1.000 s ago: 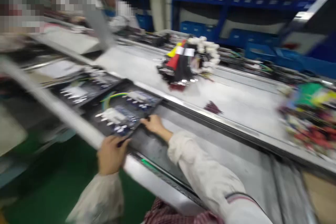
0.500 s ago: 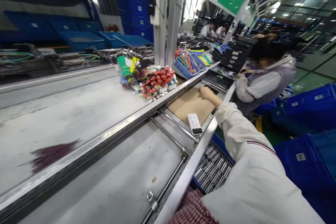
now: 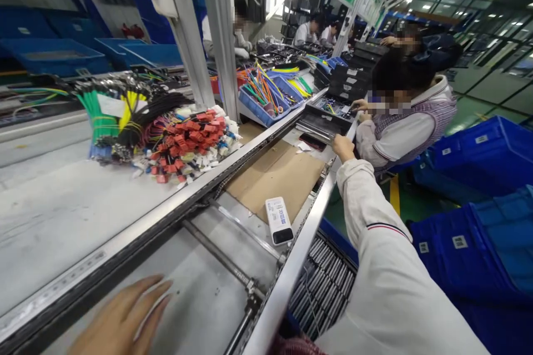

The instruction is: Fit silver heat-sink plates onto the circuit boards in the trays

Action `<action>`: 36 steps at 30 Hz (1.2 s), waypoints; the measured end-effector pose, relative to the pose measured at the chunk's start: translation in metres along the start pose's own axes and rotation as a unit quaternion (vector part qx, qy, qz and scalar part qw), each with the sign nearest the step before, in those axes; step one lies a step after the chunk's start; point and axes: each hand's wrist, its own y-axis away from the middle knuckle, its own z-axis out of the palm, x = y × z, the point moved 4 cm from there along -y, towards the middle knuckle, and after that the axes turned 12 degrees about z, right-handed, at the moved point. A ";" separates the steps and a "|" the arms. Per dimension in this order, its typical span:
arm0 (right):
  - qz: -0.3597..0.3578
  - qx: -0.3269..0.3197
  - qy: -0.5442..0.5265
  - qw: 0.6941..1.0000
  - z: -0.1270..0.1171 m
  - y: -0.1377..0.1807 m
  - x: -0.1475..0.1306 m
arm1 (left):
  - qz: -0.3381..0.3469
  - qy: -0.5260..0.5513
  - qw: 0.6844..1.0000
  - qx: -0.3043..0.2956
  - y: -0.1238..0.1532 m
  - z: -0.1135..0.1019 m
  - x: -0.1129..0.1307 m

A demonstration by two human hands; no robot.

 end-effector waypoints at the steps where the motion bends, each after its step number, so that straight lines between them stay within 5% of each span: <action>1: -0.023 -0.015 0.014 1.000 0.010 -0.003 -0.012 | 0.013 0.008 1.000 0.008 -0.015 0.011 0.010; 4: -0.144 -0.081 0.051 0.985 0.050 0.009 -0.064 | 0.116 0.024 0.993 -0.015 -0.064 0.045 0.049; 10: -0.313 -0.160 0.107 0.930 0.126 0.061 -0.131 | 0.171 0.071 0.980 -0.069 -0.126 0.099 0.085; 15: -0.331 -0.147 0.102 0.927 0.139 0.067 -0.131 | 0.169 0.111 0.974 -0.097 -0.149 0.127 0.089; 20: -0.352 -0.154 0.034 0.922 0.121 0.077 -0.130 | 0.140 0.161 0.971 -0.112 -0.163 0.144 0.086; 24: -0.445 -0.160 -0.095 0.876 0.080 0.128 -0.139 | 0.045 0.192 0.977 -0.077 -0.155 0.144 0.072; 28: -0.576 -0.225 -0.213 0.757 0.053 0.222 -0.143 | -0.079 0.174 0.981 -0.029 -0.131 0.123 0.061; 32: -0.647 -0.303 -0.240 0.657 0.050 0.270 -0.131 | -0.110 0.157 0.978 -0.080 -0.083 0.090 0.052; 34: -0.650 -0.308 -0.235 0.654 0.051 0.248 -0.123 | -0.116 0.136 0.976 -0.125 -0.048 0.074 0.039; 36: -0.596 -0.266 -0.241 0.718 0.051 0.192 -0.115 | -0.125 0.096 0.973 -0.166 -0.011 0.063 0.022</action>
